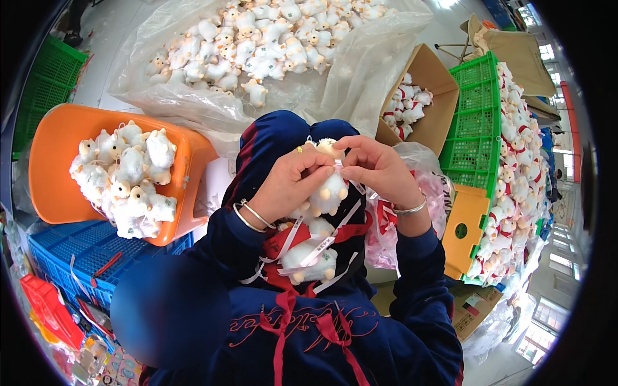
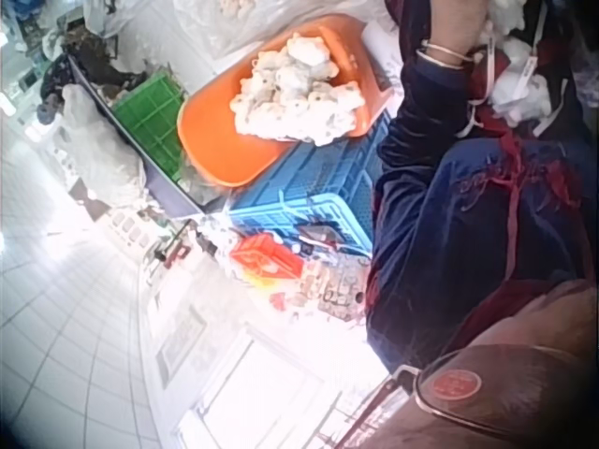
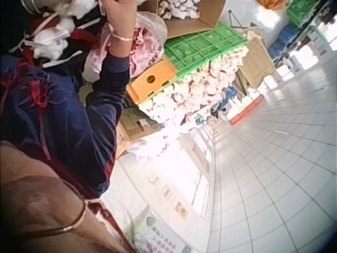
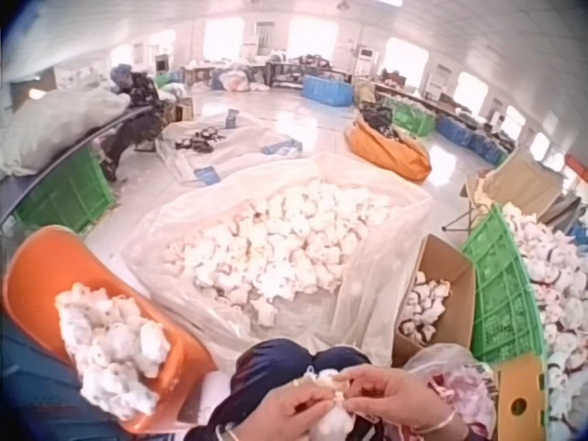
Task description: The person sits on the floor and ties red ribbons around the necks of small white plush toys. They pick up each toy, wrap the ribbon, and tie a bow by hand.
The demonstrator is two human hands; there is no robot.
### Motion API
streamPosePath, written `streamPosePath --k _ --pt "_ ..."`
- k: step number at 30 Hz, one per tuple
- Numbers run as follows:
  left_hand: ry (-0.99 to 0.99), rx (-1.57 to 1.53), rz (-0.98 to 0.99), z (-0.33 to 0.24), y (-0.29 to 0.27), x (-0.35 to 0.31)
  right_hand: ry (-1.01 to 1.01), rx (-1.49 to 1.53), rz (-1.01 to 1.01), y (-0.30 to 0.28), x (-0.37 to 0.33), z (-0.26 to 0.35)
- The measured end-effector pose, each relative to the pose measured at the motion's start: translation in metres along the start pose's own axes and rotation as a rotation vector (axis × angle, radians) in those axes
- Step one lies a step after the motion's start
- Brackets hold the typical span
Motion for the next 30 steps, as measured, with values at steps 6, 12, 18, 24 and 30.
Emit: streamPosePath --k 6,12,18,24,30 --pt "0.124 0.028 0.020 -0.007 0.000 0.003 -0.076 -0.179 -0.111 -0.005 0.003 0.005" --pt "0.041 0.043 0.034 -0.005 0.000 0.006 -0.177 -0.420 -0.215 -0.001 0.001 0.027" --pt "0.005 0.130 0.072 -0.008 0.001 0.009 -0.079 -0.524 -0.146 0.006 0.009 0.039" --pt "0.008 0.213 -0.008 -0.013 -0.004 0.010 -0.303 -0.884 -0.204 0.030 -0.005 0.061" --pt "0.048 0.072 0.034 -0.009 -0.002 0.010 -0.368 -0.593 -0.073 0.016 -0.007 0.038"
Point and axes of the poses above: each hand's wrist, its own x-axis towards the middle knuckle, its own y-axis out of the palm, z = x × y, the point moved 10 cm from there along x, towards the middle knuckle, and after that the axes turned 4 degrees about y, right-handed, at the moved point
